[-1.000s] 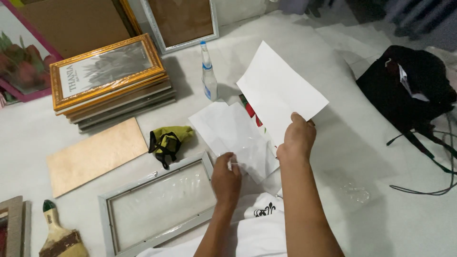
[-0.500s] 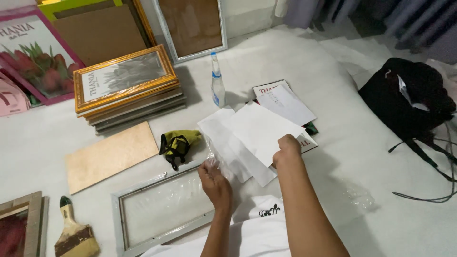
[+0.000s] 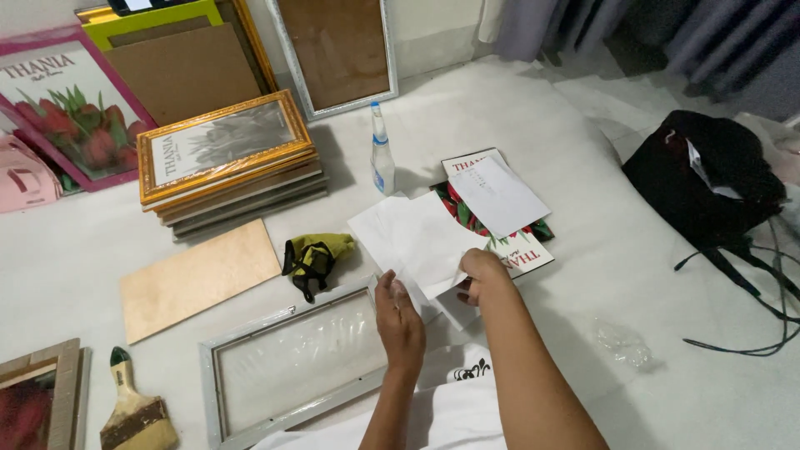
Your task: Assembling a picture frame by cleaning the glass and inserting the backing board
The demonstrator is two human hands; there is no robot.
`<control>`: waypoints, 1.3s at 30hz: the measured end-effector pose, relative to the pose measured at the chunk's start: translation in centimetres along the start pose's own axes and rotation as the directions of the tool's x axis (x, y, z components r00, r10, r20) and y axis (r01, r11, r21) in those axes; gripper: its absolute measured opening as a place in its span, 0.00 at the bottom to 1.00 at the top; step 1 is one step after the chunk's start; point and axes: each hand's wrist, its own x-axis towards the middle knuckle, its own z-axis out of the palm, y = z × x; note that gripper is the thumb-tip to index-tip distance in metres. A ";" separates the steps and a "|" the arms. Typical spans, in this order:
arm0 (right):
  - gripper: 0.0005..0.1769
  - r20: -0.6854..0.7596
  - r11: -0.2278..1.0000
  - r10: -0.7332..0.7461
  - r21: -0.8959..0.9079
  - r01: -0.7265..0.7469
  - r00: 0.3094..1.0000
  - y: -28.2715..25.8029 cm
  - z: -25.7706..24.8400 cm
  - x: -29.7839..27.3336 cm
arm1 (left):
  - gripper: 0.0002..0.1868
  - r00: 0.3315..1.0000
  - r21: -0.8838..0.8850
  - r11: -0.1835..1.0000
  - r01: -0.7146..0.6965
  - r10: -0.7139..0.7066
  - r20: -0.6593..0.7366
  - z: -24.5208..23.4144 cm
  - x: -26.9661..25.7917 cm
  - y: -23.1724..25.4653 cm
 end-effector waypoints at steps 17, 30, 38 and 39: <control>0.34 -0.174 0.597 -0.783 -0.478 0.644 0.596 -1.6 -1.3 -7.9 | 0.36 0.941 0.313 0.918 -0.244 0.147 0.303 1.7 -1.6 -4.7; 0.12 0.102 0.408 -0.867 -0.418 0.812 0.488 0.2 4.7 -11.6 | 0.30 0.752 0.324 0.712 -0.624 0.434 0.495 9.3 0.1 -3.3; 0.10 0.198 0.202 -0.955 -0.119 0.972 0.222 -0.4 4.1 -16.9 | 0.17 0.653 0.217 0.652 -0.726 0.558 0.512 16.5 3.8 -2.4; 0.09 0.208 0.192 -0.957 -0.072 0.979 0.203 -0.5 4.1 -17.1 | 0.18 0.712 0.240 0.712 -0.660 0.492 0.501 17.5 4.3 -2.5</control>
